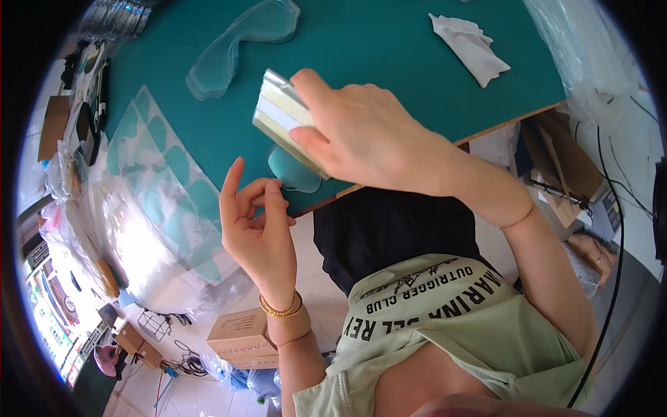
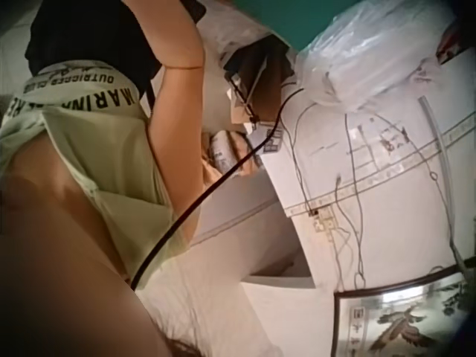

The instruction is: The recorder is cleaning and preparing plastic safety visors or goggles at a workbench.

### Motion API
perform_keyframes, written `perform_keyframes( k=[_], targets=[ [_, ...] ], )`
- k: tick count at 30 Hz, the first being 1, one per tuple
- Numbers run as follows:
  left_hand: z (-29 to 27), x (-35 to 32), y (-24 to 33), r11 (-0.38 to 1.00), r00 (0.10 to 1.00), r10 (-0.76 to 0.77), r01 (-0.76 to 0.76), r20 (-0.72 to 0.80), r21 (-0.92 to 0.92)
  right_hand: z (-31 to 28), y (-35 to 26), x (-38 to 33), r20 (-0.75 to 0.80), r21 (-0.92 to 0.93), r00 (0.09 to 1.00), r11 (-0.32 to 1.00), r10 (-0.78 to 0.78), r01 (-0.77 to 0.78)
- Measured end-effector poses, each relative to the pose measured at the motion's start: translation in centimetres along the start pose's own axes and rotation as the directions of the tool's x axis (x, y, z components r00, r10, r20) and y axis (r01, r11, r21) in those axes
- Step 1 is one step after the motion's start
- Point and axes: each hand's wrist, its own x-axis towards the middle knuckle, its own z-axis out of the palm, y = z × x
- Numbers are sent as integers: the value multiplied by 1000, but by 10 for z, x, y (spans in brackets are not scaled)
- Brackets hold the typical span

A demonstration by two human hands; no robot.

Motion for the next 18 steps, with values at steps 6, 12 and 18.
perform_keyframes(
  k=[6,12,18],
  targets=[
    [0,-2,-6,1000,1000,-4,4,2,-21,-10,5,7,87,50,992,994,96,-100],
    [-1,0,-7,999,999,37,-37,1,-23,7,-9,2,32,-13,999,1000,5,-5],
    [-5,-3,-16,996,993,86,-86,-76,5,8,-8,-4,44,94,993,990,-105,101]
  ],
)
